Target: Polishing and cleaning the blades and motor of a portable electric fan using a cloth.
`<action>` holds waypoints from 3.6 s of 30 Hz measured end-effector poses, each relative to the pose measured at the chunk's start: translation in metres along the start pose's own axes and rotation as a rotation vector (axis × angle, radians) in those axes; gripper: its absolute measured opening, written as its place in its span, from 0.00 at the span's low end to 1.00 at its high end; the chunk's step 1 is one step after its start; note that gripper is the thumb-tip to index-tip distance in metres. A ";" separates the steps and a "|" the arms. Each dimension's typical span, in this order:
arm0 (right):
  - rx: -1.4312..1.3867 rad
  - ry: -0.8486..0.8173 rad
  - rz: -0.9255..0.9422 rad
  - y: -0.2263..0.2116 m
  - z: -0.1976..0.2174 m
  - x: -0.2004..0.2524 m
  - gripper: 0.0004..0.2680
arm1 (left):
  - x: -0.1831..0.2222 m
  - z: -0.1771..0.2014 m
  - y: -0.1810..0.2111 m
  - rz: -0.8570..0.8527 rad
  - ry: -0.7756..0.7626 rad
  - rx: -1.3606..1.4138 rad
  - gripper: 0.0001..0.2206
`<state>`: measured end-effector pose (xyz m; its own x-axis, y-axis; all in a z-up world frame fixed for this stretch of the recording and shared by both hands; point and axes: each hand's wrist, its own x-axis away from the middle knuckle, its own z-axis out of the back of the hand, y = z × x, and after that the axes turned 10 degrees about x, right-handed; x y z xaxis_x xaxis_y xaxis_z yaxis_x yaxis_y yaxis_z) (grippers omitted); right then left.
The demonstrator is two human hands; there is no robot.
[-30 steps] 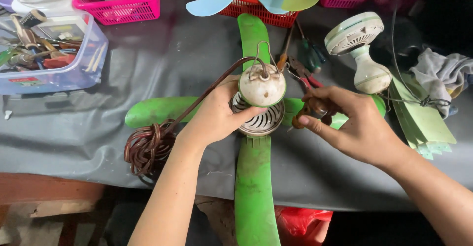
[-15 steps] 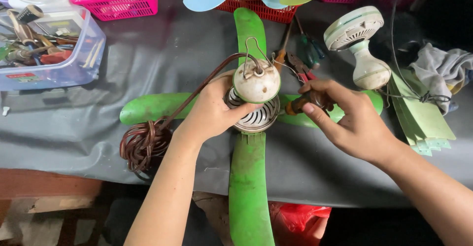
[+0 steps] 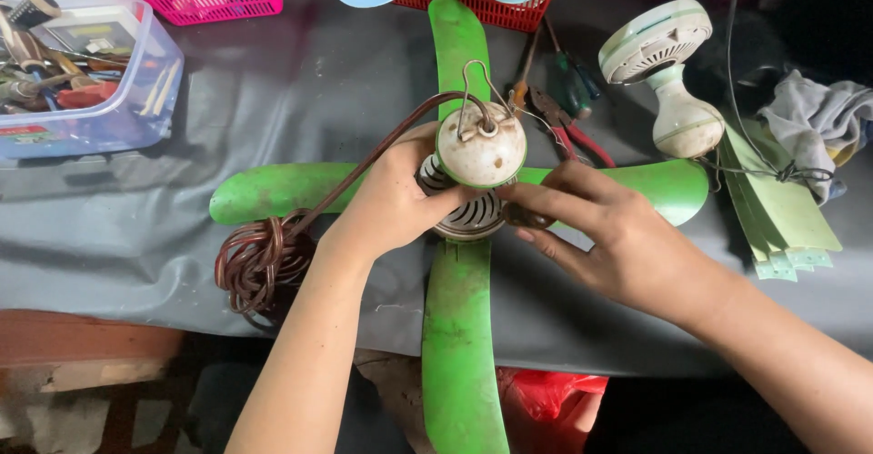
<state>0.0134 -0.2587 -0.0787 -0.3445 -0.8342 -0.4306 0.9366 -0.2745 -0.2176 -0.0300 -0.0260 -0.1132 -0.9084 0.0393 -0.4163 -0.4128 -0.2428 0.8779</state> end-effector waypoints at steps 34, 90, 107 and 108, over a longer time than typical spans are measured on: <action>0.236 -0.017 -0.212 -0.008 -0.019 -0.012 0.10 | 0.003 -0.003 0.011 0.009 0.010 -0.074 0.20; -0.035 0.278 -0.152 0.003 -0.029 -0.013 0.09 | 0.006 -0.003 0.024 0.098 0.034 -0.133 0.20; 0.052 0.348 -0.172 0.007 -0.039 -0.008 0.14 | 0.005 -0.001 0.018 0.047 0.094 -0.151 0.18; 0.064 0.334 -0.165 0.009 -0.041 -0.007 0.12 | 0.006 -0.001 0.020 0.050 0.090 -0.142 0.17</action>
<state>0.0217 -0.2359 -0.1131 -0.4831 -0.5774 -0.6582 0.8652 -0.4303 -0.2576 -0.0435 -0.0321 -0.0985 -0.9152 -0.0614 -0.3982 -0.3480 -0.3774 0.8581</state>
